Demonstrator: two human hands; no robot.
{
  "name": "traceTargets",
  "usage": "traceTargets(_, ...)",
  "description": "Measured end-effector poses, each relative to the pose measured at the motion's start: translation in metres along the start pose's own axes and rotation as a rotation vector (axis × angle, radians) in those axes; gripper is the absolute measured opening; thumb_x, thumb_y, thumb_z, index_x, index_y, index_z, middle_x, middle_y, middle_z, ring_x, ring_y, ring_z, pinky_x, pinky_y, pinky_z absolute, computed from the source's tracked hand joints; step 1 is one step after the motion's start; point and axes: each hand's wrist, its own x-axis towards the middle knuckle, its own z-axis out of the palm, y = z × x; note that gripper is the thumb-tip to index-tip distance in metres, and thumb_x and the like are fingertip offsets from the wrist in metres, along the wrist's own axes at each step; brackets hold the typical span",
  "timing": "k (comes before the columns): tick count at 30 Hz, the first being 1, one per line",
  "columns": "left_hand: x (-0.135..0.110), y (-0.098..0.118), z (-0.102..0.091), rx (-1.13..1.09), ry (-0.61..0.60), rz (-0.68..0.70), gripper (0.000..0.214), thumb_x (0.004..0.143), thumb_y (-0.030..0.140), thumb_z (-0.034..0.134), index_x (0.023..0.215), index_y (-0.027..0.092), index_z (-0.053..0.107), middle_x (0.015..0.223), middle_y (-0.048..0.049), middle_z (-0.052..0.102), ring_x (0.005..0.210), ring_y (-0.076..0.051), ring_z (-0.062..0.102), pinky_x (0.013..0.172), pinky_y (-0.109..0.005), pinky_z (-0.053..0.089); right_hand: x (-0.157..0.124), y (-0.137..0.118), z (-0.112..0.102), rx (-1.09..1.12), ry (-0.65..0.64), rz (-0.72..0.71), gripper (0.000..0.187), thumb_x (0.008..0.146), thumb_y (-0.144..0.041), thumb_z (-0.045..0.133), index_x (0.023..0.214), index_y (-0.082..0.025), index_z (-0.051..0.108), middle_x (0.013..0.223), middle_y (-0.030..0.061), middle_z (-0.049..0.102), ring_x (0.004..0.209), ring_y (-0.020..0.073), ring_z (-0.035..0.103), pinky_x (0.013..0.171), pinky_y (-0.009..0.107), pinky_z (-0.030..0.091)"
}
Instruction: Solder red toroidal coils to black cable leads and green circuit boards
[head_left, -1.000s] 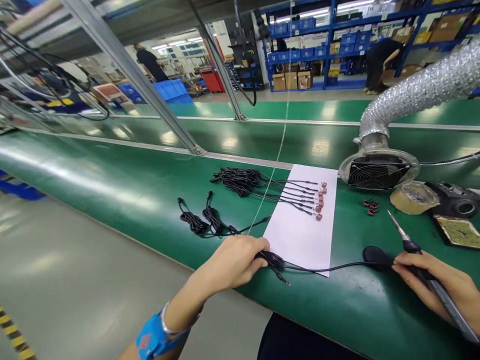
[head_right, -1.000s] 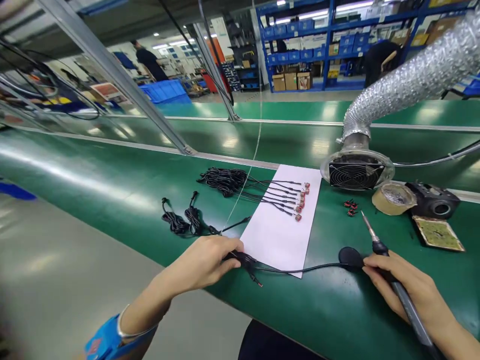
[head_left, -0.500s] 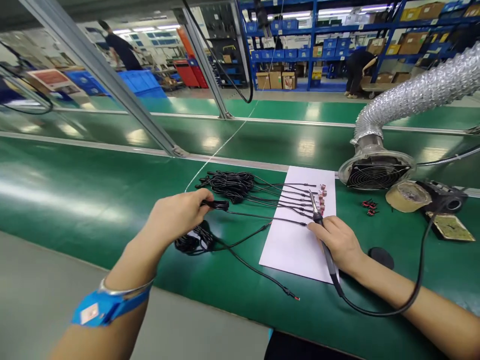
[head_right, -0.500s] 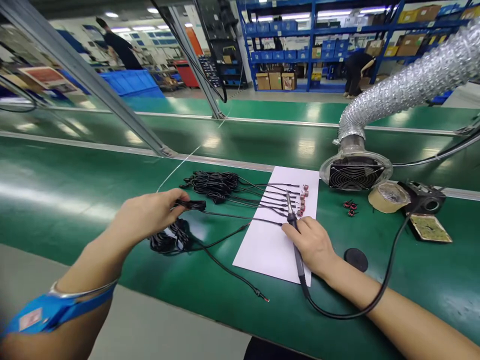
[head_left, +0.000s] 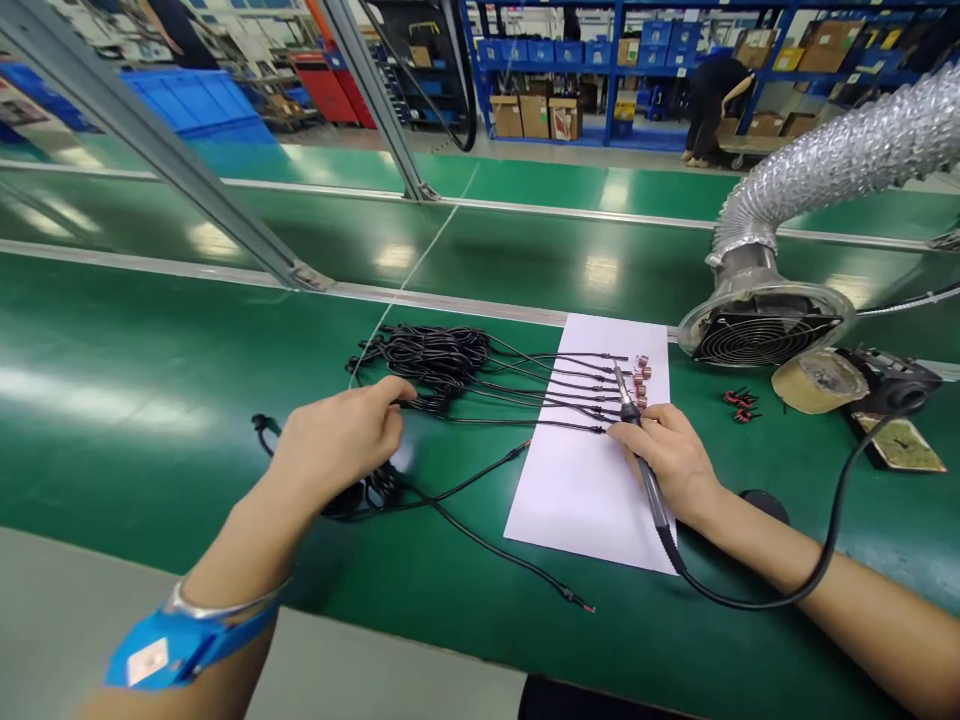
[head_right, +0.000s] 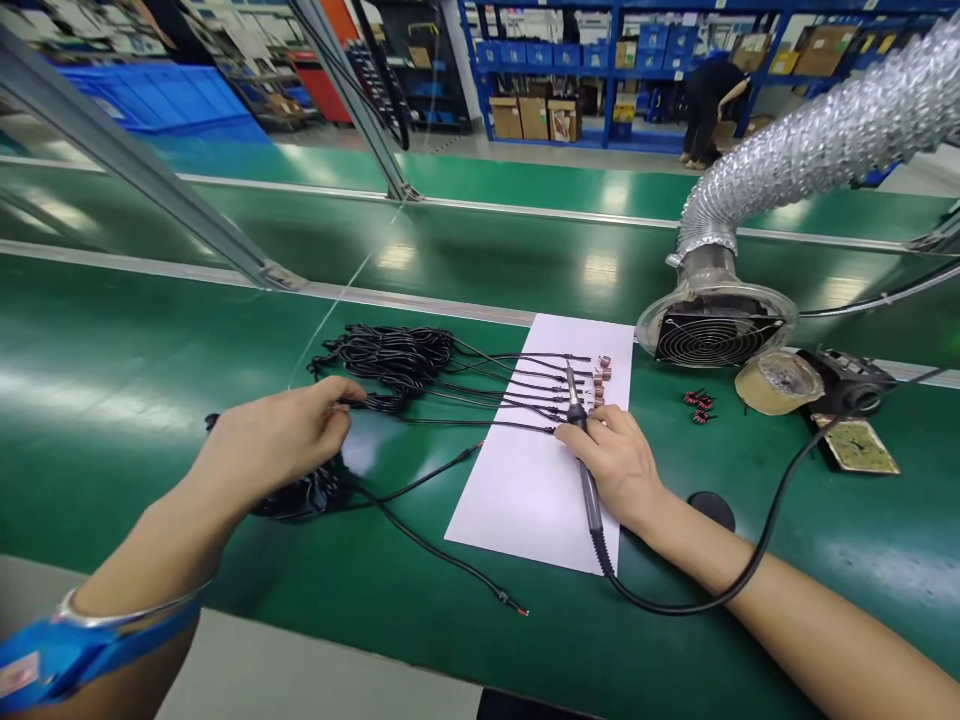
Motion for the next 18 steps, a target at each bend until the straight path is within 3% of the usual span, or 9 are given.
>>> traceTargets(4,-0.014,0.020,-0.004,-0.060,0.051,-0.009,0.030,0.095,0.029,0.037,0.113,0.020,0.060,0.085,-0.0028,0.072,0.079,-0.023,0.067,0.057,-0.024,0.033,-0.001,-0.001,-0.014,0.051,0.058,0.001,0.016,0.089,-0.015,0.058,0.101,-0.022,0.067,0.068,0.0024,0.060,0.079,0.0200,0.055,0.079,0.036,0.049)
traceTargets(8,-0.026,0.048,0.001,-0.180,0.115,0.073,0.030,0.095,0.033,0.039,0.107,0.021,0.063,0.074,-0.0026,0.071,0.069,-0.022,0.067,0.056,-0.027,0.039,-0.024,0.002,-0.049,0.094,0.174,0.052,0.024,0.086,-0.012,0.061,0.105,-0.026,0.066,0.072,0.0009,0.064,0.079,0.0196,0.059,0.080,0.037,0.051)
traceTargets(11,-0.031,0.074,0.002,-0.255,0.091,0.221,0.029,0.093,0.031,0.040,0.103,0.022,0.065,0.074,-0.0016,0.072,0.064,-0.020,0.066,0.053,-0.026,0.039,-0.059,0.015,-0.075,0.094,0.287,0.204,0.030,0.088,-0.012,0.059,0.114,-0.027,0.064,0.081,0.0015,0.070,0.080,0.0193,0.065,0.076,0.036,0.053)
traceTargets(14,-0.033,0.105,-0.001,-0.313,0.085,0.382,0.028,0.092,0.027,0.038,0.099,0.022,0.065,0.079,-0.0018,0.074,0.066,-0.019,0.067,0.054,-0.026,0.042,-0.092,0.038,-0.088,0.022,0.394,0.478,0.026,0.093,-0.019,0.055,0.119,-0.023,0.059,0.083,0.0023,0.073,0.074,0.0176,0.070,0.071,0.032,0.053)
traceTargets(16,-0.032,0.129,-0.006,-0.386,0.080,0.473,0.028,0.093,0.026,0.037,0.098,0.021,0.065,0.079,-0.0018,0.074,0.066,-0.019,0.066,0.057,-0.027,0.043,-0.102,0.055,-0.089,-0.020,0.399,0.632,0.021,0.095,-0.029,0.053,0.113,-0.021,0.058,0.079,0.0026,0.073,0.069,0.0179,0.071,0.067,0.031,0.054)
traceTargets(18,-0.032,0.154,-0.012,-0.482,0.046,0.564,0.028,0.095,0.026,0.036,0.095,0.021,0.064,0.077,-0.0014,0.072,0.066,-0.018,0.066,0.060,-0.027,0.045,-0.102,0.071,-0.085,-0.025,0.337,0.691,0.022,0.091,-0.038,0.057,0.104,-0.020,0.057,0.080,0.0038,0.072,0.067,0.0187,0.070,0.062,0.030,0.053)
